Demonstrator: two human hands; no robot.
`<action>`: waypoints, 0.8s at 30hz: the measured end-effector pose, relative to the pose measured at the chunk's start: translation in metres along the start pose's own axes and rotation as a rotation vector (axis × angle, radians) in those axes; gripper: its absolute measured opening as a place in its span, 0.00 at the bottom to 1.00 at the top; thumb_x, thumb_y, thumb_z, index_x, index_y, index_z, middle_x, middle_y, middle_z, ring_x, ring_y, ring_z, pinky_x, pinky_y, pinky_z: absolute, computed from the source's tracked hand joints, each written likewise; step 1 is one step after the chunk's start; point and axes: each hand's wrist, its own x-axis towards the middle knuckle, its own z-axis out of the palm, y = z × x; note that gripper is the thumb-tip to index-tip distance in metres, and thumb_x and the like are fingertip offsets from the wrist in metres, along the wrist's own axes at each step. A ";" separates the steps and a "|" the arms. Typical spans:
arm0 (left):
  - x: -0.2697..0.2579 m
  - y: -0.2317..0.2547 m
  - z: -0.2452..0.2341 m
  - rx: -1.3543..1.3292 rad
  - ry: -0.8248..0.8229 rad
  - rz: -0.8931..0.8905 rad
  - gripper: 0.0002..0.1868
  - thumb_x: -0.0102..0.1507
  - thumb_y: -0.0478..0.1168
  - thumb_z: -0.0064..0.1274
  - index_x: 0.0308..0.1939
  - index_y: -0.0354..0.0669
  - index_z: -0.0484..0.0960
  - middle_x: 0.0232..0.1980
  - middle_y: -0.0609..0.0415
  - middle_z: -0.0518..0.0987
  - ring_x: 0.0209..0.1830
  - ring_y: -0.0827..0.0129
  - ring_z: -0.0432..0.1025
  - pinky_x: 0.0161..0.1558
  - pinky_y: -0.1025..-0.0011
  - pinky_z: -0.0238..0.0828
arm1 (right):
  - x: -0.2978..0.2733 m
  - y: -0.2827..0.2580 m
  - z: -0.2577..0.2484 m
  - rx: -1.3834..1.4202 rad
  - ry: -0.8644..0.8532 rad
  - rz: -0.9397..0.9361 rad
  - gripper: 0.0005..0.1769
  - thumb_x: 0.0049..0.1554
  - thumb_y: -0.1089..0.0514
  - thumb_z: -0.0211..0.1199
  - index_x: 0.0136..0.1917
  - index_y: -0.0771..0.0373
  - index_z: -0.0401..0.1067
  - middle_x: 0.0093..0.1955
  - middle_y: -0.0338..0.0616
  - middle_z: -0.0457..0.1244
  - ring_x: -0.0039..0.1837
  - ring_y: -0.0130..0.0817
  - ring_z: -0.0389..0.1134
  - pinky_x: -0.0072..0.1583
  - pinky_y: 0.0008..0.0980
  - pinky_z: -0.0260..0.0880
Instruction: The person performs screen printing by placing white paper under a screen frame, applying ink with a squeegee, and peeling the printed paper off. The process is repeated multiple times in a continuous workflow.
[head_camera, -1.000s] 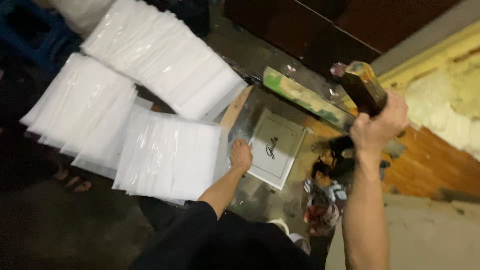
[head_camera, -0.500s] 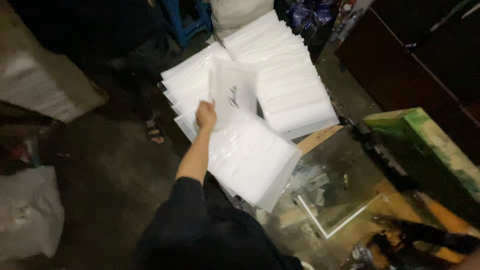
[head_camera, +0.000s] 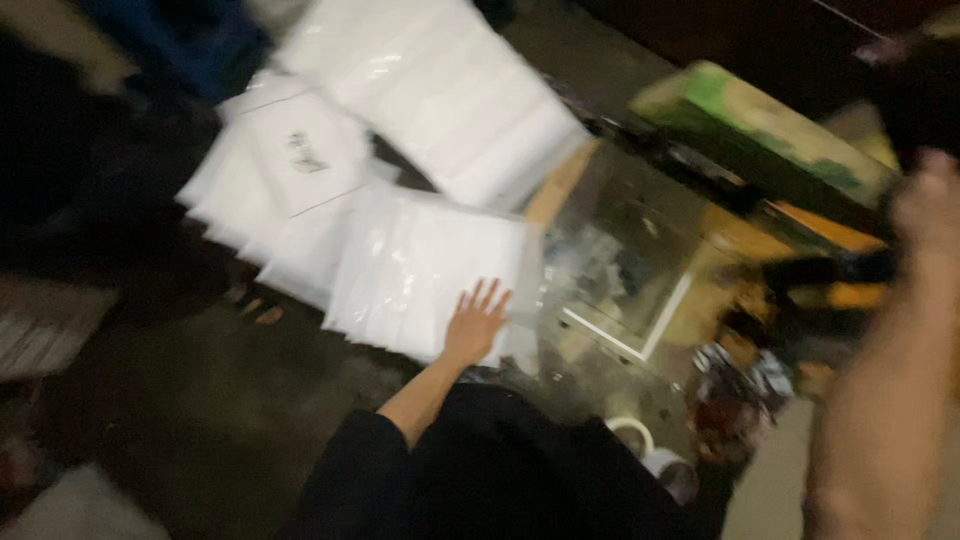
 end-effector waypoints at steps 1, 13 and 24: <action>0.009 0.002 0.013 0.008 0.003 -0.058 0.31 0.78 0.50 0.31 0.86 0.57 0.58 0.91 0.52 0.52 0.90 0.46 0.42 0.80 0.36 0.45 | -0.005 -0.018 -0.036 0.015 0.024 0.039 0.21 0.82 0.52 0.68 0.70 0.76 0.75 0.64 0.72 0.72 0.57 0.74 0.72 0.49 0.64 0.68; 0.215 0.149 0.031 0.108 -0.373 0.375 0.40 0.76 0.67 0.24 0.89 0.59 0.44 0.92 0.52 0.34 0.92 0.55 0.25 0.86 0.46 0.23 | -0.022 -0.187 -0.147 0.134 0.304 -0.353 0.29 0.54 0.55 0.65 0.66 0.71 0.73 0.59 0.61 0.68 0.59 0.62 0.69 0.59 0.55 0.65; 0.229 0.171 0.064 0.147 -0.321 0.360 0.41 0.75 0.69 0.24 0.89 0.60 0.45 0.93 0.53 0.33 0.92 0.54 0.26 0.85 0.42 0.23 | -0.024 -0.204 -0.152 0.061 0.263 -0.210 0.26 0.50 0.56 0.63 0.63 0.63 0.73 0.57 0.51 0.67 0.59 0.54 0.68 0.57 0.47 0.58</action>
